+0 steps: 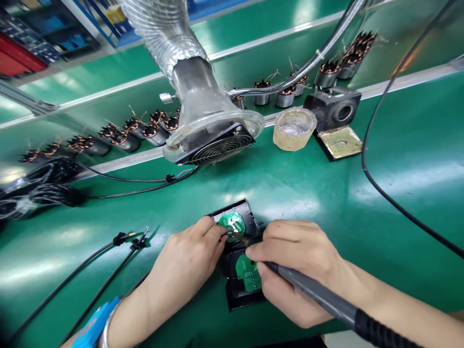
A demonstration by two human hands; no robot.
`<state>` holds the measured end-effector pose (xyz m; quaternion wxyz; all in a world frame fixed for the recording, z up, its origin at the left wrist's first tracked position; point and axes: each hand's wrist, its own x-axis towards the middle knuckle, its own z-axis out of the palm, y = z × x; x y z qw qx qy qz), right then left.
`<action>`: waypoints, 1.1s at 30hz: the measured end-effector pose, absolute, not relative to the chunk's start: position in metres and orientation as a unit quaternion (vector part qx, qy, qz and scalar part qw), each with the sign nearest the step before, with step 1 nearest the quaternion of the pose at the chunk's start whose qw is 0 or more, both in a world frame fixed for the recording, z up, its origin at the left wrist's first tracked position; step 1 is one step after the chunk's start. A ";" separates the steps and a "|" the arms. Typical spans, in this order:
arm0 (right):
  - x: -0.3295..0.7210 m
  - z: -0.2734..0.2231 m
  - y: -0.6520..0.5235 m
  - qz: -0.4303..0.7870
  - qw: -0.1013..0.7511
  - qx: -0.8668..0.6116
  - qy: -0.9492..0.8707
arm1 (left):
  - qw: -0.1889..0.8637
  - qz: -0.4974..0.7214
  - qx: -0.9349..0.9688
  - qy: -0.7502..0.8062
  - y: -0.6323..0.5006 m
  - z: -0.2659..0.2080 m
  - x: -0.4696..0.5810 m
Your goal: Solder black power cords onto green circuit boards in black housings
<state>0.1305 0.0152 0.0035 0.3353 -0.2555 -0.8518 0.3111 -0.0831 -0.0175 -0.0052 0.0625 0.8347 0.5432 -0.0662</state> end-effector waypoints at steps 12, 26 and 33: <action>0.135 -0.017 0.016 0.248 0.409 -0.351 -0.805 | 0.069 -0.059 0.835 0.542 -0.018 -0.006 -0.084; 0.120 -0.040 0.011 0.212 0.316 -0.346 -0.857 | 0.195 -0.038 0.810 0.552 -0.012 0.002 -0.082; 0.119 -0.039 0.000 0.171 0.295 -0.375 -0.862 | 0.208 0.001 0.800 0.562 -0.013 -0.002 -0.082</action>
